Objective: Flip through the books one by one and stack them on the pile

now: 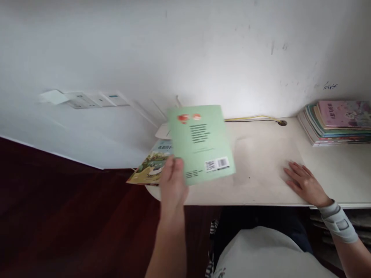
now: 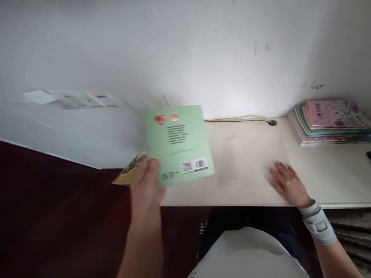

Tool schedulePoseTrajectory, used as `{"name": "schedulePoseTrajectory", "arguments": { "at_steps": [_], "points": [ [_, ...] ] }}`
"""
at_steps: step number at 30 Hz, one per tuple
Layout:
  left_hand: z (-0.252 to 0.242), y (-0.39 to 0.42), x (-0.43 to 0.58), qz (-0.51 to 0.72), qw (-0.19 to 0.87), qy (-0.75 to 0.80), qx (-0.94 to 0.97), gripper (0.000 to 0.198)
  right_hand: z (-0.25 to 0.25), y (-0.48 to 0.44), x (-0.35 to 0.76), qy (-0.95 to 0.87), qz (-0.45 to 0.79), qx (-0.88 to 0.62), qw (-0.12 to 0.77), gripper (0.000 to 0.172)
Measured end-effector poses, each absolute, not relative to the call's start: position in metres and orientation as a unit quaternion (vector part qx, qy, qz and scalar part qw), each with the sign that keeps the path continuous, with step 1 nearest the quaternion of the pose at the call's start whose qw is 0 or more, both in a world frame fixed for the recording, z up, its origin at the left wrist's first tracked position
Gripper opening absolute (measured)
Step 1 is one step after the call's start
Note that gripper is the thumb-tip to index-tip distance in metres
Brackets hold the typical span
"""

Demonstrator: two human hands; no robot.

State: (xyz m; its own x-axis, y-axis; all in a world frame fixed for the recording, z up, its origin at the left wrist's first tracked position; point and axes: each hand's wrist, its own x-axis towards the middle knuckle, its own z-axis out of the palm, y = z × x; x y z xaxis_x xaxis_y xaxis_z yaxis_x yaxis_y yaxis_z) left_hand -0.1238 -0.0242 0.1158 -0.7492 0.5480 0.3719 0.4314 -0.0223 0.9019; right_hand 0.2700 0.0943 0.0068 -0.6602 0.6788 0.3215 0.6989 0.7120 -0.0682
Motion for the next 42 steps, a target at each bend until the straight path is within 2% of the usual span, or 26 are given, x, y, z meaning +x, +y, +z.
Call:
{"name": "schedulePoseTrajectory", "arguments": {
  "at_steps": [2,4,6,8,19,27,35,38,42],
  "points": [
    [0.101,-0.002,-0.093,0.662,0.246,0.632,0.32,0.044,0.007,0.095,0.27,-0.911,-0.028,-0.378,0.164,0.043],
    [0.085,0.018,-0.068,0.663,0.359,0.581,0.307,0.046,0.007,0.095,0.27,-0.911,-0.027,-0.377,0.165,0.043],
    [0.07,0.031,-0.052,0.645,0.416,0.559,0.314,0.045,0.007,0.095,0.27,-0.911,-0.028,-0.377,0.164,0.042],
    [0.057,0.037,-0.046,0.615,0.43,0.567,0.34,0.043,0.007,0.095,0.269,-0.912,-0.029,-0.378,0.16,0.041],
    [0.042,0.028,-0.055,0.424,0.282,0.738,0.443,0.032,0.009,0.094,0.269,-0.911,-0.023,-0.38,0.156,0.042],
    [0.017,0.014,-0.059,0.293,0.044,0.788,0.539,0.054,0.019,0.084,0.254,-0.895,-0.086,-0.402,0.172,0.038],
    [0.014,0.009,-0.05,0.208,0.037,0.797,0.566,0.053,0.024,0.059,0.179,-0.923,-0.074,-0.342,0.163,0.048],
    [0.016,0.011,-0.05,0.24,0.055,0.79,0.562,0.051,0.013,0.058,0.169,-0.916,-0.075,-0.358,0.166,0.052],
    [0.026,0.007,-0.051,0.339,0.13,0.768,0.528,0.053,0.006,0.06,0.172,-0.914,-0.066,-0.36,0.174,0.048]
  ]
}}
